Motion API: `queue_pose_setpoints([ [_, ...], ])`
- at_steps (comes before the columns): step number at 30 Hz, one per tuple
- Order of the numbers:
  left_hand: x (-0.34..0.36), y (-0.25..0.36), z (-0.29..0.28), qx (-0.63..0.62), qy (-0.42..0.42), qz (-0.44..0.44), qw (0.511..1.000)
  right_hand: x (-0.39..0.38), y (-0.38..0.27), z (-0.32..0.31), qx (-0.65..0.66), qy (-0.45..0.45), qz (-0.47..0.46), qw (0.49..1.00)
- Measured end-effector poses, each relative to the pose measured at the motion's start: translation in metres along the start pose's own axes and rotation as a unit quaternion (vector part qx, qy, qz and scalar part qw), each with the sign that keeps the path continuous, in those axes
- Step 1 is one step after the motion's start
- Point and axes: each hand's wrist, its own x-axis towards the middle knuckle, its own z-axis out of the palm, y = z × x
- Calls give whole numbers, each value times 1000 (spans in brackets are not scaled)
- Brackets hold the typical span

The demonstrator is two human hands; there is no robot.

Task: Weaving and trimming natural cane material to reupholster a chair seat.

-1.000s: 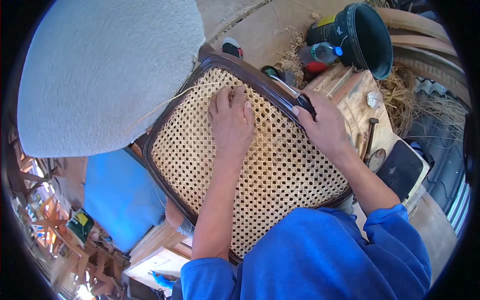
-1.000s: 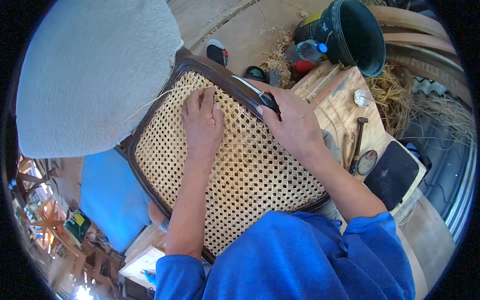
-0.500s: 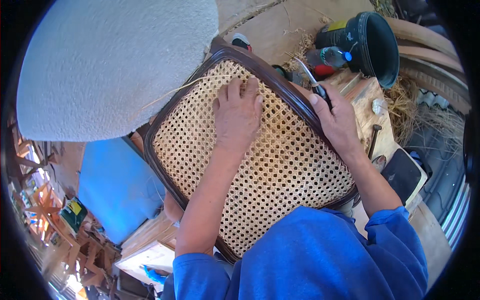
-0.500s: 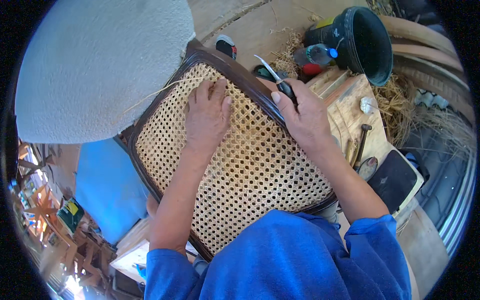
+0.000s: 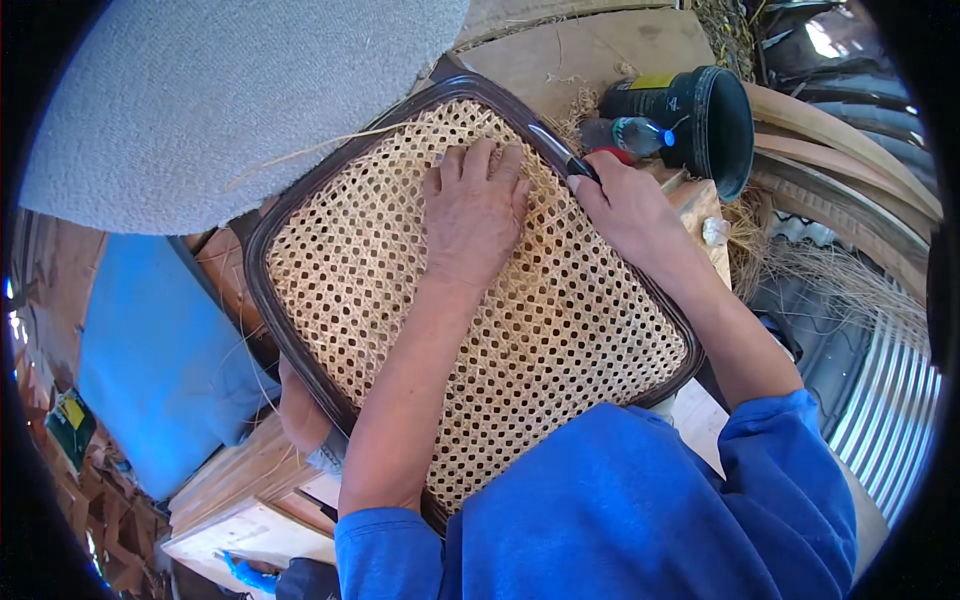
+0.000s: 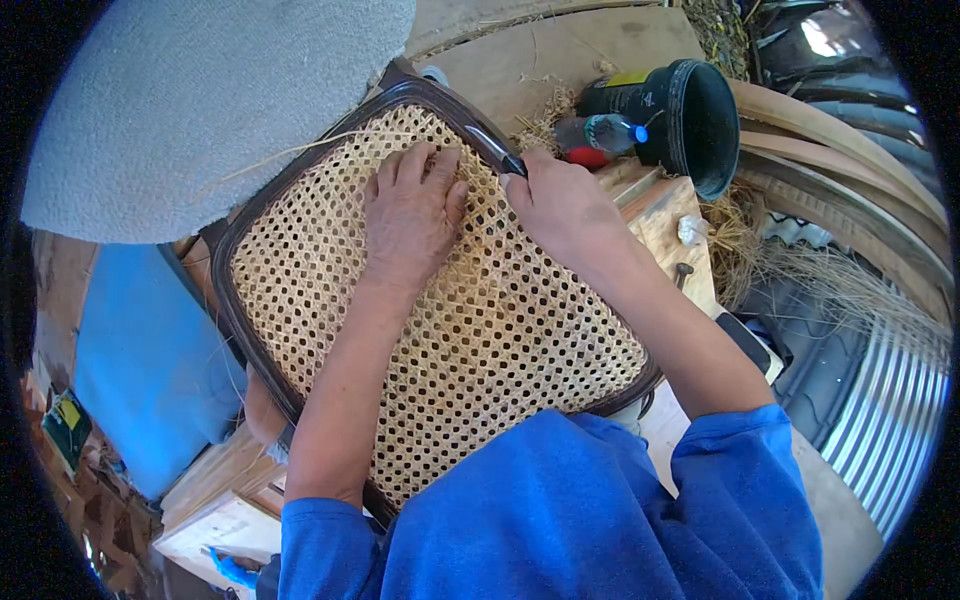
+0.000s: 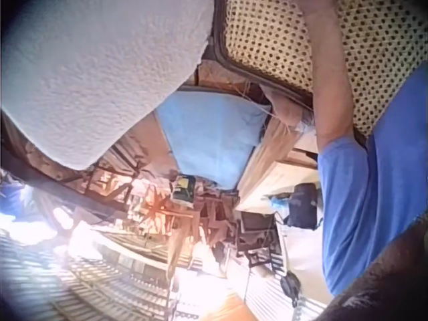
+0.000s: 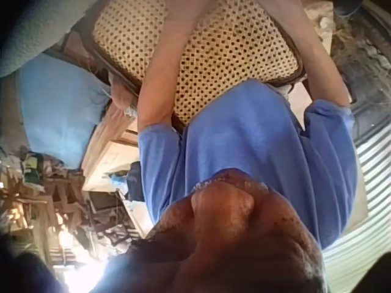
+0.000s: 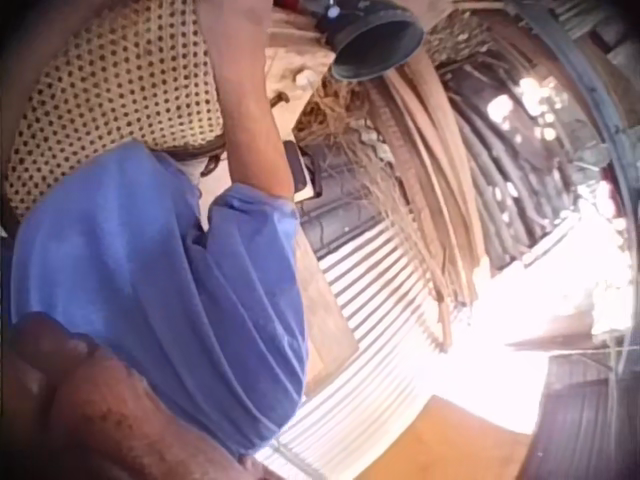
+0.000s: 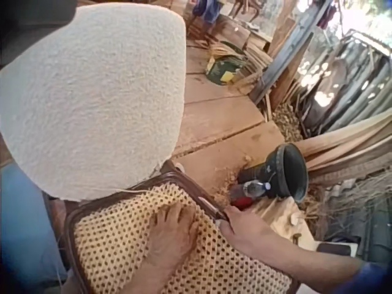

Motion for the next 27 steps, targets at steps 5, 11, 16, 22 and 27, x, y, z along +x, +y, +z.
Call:
queue_pose_setpoints([
  [5, 0, 2, -1, 14, 0, -4, 1000, 3, -4, 3, -30, 0, 5, 1000],
  [11, 1, 5, 0, 35, -37, -17, 999, 0, -5, 2, -140, -10, -128, 982],
  [16, 1, 6, -2, 18, -48, -20, 998, 5, 0, 11, -234, -9, -205, 950],
  [22, 0, 6, -4, 21, -40, -11, 999, 12, -11, 12, -292, -23, -194, 936],
  [27, -3, 5, -4, 25, -49, -14, 998, 24, -7, 16, -326, -74, -215, 917],
])
